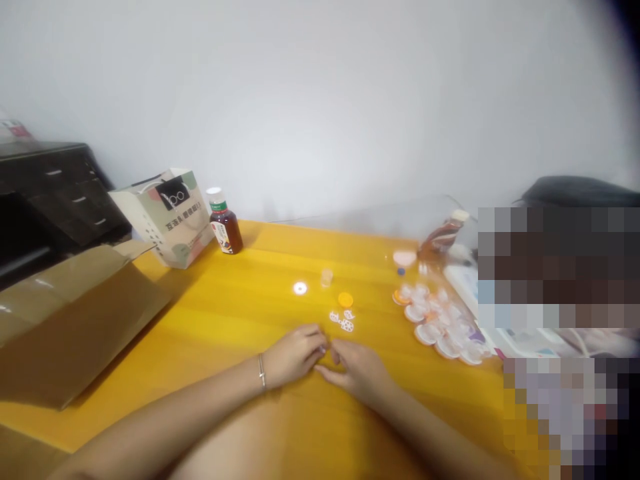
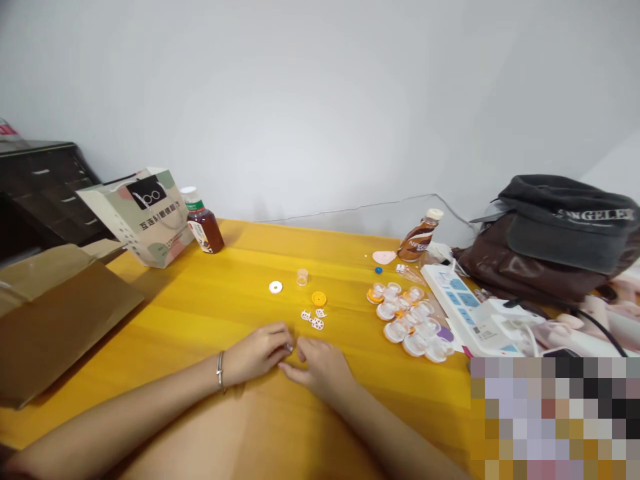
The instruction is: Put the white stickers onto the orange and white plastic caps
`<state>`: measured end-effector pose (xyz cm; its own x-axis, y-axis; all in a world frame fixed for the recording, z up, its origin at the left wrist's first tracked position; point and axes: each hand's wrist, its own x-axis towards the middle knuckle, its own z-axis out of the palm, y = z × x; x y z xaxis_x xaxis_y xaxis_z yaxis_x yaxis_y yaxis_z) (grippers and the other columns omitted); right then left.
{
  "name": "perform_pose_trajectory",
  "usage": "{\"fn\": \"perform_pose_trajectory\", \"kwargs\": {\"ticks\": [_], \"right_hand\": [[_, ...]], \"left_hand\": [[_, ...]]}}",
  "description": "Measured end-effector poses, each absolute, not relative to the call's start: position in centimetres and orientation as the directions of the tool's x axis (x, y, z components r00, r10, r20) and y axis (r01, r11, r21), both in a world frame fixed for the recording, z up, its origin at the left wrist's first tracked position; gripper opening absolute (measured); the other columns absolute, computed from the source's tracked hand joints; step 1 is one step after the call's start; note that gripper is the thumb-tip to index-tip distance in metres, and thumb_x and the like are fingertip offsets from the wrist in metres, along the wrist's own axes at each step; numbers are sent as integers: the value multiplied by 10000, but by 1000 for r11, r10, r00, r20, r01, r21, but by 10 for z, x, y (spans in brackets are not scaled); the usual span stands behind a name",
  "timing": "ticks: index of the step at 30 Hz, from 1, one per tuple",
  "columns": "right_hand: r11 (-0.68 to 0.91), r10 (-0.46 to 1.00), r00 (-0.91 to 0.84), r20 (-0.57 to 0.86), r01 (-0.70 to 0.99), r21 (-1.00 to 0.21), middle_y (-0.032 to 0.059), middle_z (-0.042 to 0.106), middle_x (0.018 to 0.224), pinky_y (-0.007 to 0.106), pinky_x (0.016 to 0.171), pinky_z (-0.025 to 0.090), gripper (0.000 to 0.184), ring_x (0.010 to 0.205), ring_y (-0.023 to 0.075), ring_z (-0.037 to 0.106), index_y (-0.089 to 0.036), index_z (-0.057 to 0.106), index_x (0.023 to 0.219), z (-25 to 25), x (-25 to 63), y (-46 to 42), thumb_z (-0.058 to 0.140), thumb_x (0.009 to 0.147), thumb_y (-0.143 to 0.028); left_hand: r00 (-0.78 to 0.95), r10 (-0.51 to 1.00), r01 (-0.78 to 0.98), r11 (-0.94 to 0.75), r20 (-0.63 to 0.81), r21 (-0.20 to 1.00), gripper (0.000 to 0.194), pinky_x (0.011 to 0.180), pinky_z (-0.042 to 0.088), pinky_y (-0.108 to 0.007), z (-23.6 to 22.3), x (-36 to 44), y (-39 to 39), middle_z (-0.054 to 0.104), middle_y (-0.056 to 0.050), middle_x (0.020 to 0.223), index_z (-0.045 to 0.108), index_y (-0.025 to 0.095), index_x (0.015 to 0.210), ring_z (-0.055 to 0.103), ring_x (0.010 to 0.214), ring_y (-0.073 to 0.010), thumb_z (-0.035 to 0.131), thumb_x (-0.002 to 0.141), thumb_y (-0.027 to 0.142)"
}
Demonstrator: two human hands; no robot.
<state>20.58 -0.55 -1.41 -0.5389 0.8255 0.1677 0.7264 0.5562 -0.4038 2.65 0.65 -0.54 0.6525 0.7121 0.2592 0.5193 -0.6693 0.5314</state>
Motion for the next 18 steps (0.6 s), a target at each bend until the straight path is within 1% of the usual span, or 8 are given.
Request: {"fn": "perform_pose_trajectory", "kwargs": {"ticks": [5, 7, 9, 11, 14, 15, 16, 18], "right_hand": [[572, 816, -551, 174, 725, -385, -24, 539, 595, 209, 488, 298, 231, 524, 119, 483, -202, 451, 648, -17, 207, -6, 543, 751, -386], [565, 820, -548, 163, 729, -387, -26, 541, 592, 207, 482, 291, 232, 517, 116, 479, -202, 453, 653, -16, 207, -6, 551, 746, -391], [552, 828, -537, 158, 736, -393, -27, 541, 589, 205, 478, 286, 236, 513, 114, 478, -203, 453, 655, -15, 207, -6, 555, 742, -397], [537, 838, -523, 154, 740, -406, -27, 544, 589, 204, 480, 287, 232, 512, 114, 481, -204, 454, 660, -14, 207, -7, 558, 737, -396], [513, 853, -500, 150, 747, -424, -26, 559, 597, 205, 493, 306, 188, 515, 119, 496, -208, 464, 688, -14, 206, -7, 545, 740, -369], [507, 856, -495, 147, 750, -426, -23, 569, 606, 207, 501, 314, 152, 521, 122, 506, -209, 469, 708, -13, 206, -7, 529, 750, -342], [504, 857, -495, 142, 751, -426, -20, 581, 621, 209, 512, 325, 106, 532, 125, 519, -210, 474, 732, -13, 205, -8, 506, 762, -307], [508, 854, -504, 133, 747, -429, -9, 610, 666, 213, 537, 346, 37, 567, 134, 550, -212, 483, 787, -13, 205, -8, 457, 779, -237]], "left_hand": [[629, 741, 514, -625, 237, 588, 163, 763, 438, -231, 3, 23, 7, 573, -34, 900, 551, 175, 965, 543, 834, -137, 491, 817, 145], [571, 779, 540, -595, 261, 595, 171, 820, 424, -255, 9, 13, 19, 576, -32, 942, 546, 189, 991, 539, 887, -147, 493, 828, 185], [471, 824, 588, -559, 314, 585, 183, 884, 395, -291, 11, 2, 34, 561, -41, 994, 539, 197, 1013, 519, 950, -165, 472, 845, 224], [369, 862, 656, -507, 348, 559, 261, 934, 359, -331, 9, -7, 50, 528, -61, 1049, 501, 195, 1092, 485, 1013, -193, 477, 837, 241], [318, 911, 755, -411, 263, 511, 468, 896, 381, -376, 0, -13, 72, 488, -92, 1031, 412, 163, 1204, 481, 980, -233, 549, 782, 311], [307, 920, 773, -390, 243, 500, 494, 881, 388, -383, -3, -12, 78, 483, -94, 1007, 410, 155, 1206, 483, 963, -240, 562, 770, 331], [303, 924, 780, -382, 234, 495, 473, 870, 392, -381, -6, -11, 83, 481, -89, 980, 435, 153, 1180, 487, 945, -239, 565, 765, 340], [310, 920, 775, -391, 240, 496, 336, 863, 393, -359, -9, -7, 89, 486, -72, 933, 516, 162, 1070, 495, 914, -221, 547, 779, 327]]}}
